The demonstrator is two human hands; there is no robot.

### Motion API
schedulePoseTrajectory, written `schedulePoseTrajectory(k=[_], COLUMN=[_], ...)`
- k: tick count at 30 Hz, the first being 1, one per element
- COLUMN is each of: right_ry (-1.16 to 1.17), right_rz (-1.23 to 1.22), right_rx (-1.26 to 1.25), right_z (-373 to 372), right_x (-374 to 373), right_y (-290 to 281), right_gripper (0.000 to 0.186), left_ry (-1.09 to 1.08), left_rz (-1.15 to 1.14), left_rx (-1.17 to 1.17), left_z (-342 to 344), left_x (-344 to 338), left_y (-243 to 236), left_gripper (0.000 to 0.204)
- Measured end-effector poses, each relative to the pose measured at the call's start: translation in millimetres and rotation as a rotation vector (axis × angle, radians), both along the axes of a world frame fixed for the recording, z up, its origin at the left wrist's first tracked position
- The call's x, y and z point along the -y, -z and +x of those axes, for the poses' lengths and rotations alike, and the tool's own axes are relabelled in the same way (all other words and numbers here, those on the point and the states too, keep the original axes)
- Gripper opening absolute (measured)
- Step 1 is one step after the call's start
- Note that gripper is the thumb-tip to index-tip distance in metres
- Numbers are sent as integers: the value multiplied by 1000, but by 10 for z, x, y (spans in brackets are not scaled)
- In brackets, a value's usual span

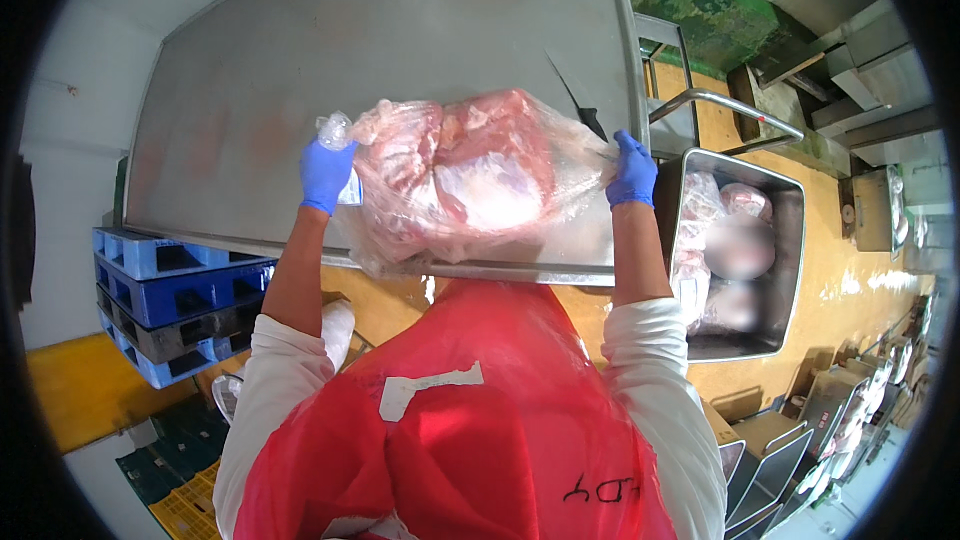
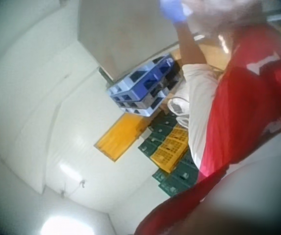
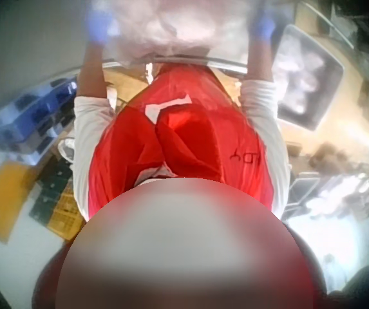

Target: The person unwraps a large piece of raw meat from plastic packaging on a stainless steel table, then uses a knife to cut a portion of the meat. The cut piece is placed into a metal tray with other wrapped meat portions.

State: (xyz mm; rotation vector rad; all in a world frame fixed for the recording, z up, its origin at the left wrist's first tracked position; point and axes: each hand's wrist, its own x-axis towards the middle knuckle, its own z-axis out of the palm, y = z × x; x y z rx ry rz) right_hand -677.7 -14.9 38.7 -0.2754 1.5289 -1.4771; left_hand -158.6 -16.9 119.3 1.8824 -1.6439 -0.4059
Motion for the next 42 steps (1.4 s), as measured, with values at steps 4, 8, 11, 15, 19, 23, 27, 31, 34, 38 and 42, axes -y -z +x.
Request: schedulePoseTrajectory(k=[4, 8, 11, 15, 19, 23, 27, 31, 34, 38, 42], right_ry=[-281, -556, -690, -607, -734, -956, -743, -589, -712, -680, -871], right_rz=[-54, 91, -43, -164, 48, 327, 115, 0, -65, -56, -61], right_rx=[-57, 55, -96, -404, -486, -460, 92, 473, 471, 546, 31], right_z=[277, 732, 1464, 1470, 1272, 982, 941, 1083, 914, 919, 901], right_x=[-380, -903, -1104, -1052, -1094, -1182, -1261, -982, -849, -939, -792], right_y=[-351, -435, -380, -82, -111, 354, 441, 70, 248, 203, 569], right_gripper=[37, 58, 55, 32, 21, 21, 26, 31, 36, 35, 28], left_ry=[-47, 24, -37, -67, -141, -214, -119, -60, -233, -164, -263], left_rz=[316, 270, 263, 361, 502, 456, 104, 346, 566, 617, 677], left_rx=[-240, -629, -903, -965, -390, -96, -436, -911, -1099, -1544, -1481], left_z=[351, 238, -184, -124, 198, 234, 278, 81, -65, -165, -268], left_x=[-428, -1163, -1285, -1434, -1832, -2358, -2405, -1865, -1512, -1396, -1293], left_y=[-34, 346, 398, 270, 736, 1254, 1326, 711, 628, 888, 986], left_gripper=[54, 51, 40, 40, 50, 53, 58, 62, 54, 28, 19])
